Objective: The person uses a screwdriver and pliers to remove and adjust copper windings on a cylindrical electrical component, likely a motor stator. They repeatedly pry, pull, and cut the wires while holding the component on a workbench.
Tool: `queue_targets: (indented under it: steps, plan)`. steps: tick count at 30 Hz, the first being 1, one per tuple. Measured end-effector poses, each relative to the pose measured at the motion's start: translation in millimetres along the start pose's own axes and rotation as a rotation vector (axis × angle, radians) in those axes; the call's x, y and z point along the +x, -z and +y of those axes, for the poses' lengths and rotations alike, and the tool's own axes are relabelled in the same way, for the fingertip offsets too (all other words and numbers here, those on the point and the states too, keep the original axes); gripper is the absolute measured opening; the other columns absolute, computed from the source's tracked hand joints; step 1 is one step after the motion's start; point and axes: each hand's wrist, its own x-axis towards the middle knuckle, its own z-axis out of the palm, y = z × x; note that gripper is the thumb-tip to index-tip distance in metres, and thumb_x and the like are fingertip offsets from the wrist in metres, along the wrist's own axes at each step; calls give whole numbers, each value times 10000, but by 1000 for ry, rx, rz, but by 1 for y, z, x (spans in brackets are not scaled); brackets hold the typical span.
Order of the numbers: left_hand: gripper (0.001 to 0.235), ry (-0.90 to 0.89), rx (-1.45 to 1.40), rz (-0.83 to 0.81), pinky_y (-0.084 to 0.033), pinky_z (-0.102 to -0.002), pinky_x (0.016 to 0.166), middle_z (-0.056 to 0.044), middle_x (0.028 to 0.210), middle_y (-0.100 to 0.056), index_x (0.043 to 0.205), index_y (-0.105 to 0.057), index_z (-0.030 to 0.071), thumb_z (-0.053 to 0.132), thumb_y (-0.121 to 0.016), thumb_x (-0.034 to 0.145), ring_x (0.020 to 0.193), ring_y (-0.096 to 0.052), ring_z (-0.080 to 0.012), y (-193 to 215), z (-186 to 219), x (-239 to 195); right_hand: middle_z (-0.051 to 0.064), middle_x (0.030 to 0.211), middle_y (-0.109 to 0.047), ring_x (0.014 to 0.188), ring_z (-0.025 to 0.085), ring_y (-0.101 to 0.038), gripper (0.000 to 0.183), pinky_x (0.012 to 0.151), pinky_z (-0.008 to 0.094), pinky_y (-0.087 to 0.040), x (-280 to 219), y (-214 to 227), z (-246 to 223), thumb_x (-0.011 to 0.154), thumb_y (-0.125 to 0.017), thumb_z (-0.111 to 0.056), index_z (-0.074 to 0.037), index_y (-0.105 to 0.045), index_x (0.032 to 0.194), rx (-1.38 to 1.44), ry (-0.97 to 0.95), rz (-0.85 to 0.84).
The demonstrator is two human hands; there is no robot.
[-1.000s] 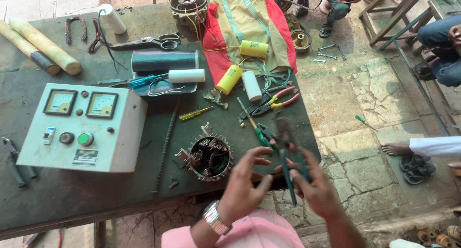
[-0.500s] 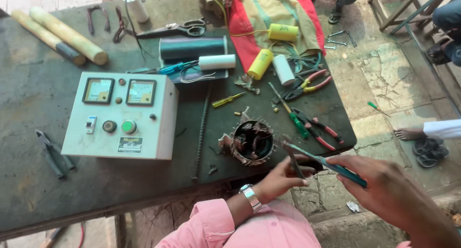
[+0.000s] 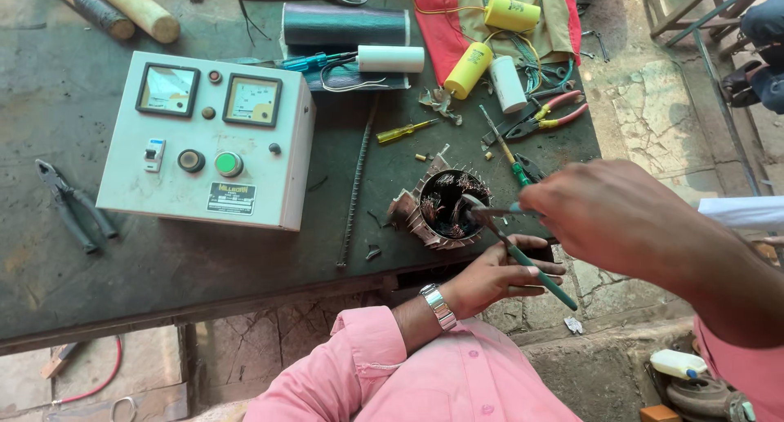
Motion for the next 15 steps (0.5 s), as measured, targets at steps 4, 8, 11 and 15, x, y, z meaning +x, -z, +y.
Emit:
queue_targets:
  steps: [4, 8, 11, 15]
  plan:
    - [414, 13, -21, 24, -507, -427, 1098, -192, 1427, -599, 1450, -376, 103, 87, -520, 1062, 1323, -597, -284, -3, 7, -3, 96, 886, -735, 921, 279, -729, 137, 842, 446, -571, 20, 24, -17, 864, -632, -129, -132, -706, 979, -100, -44, -161]
    - [329, 49, -40, 51, -504, -429, 1087, -184, 1418, -606, 1406, -411, 116, 128, -489, 1086, 1315, -596, -280, -8, 8, -7, 101, 896, -734, 947, 277, -723, 120, 841, 442, -569, 30, 34, -24, 849, -660, -121, -126, -711, 957, -159, 46, -162]
    - [300, 38, -74, 45, -508, -441, 1088, -190, 1418, -606, 1392, -431, 108, 141, -483, 1098, 1308, -601, -296, -11, 10, -5, 105, 911, -730, 966, 294, -707, 148, 830, 437, -572, 36, 32, -24, 801, -723, -153, -128, -712, 947, -183, 92, -153]
    - [280, 11, -126, 17, -515, -464, 1100, -213, 1420, -601, 1387, -441, 89, 150, -482, 1117, 1305, -607, -333, -11, 10, -5, 90, 925, -733, 955, 281, -718, 175, 826, 425, -577, 46, 17, -16, 794, -757, -190, -117, -701, 944, -157, 108, -177]
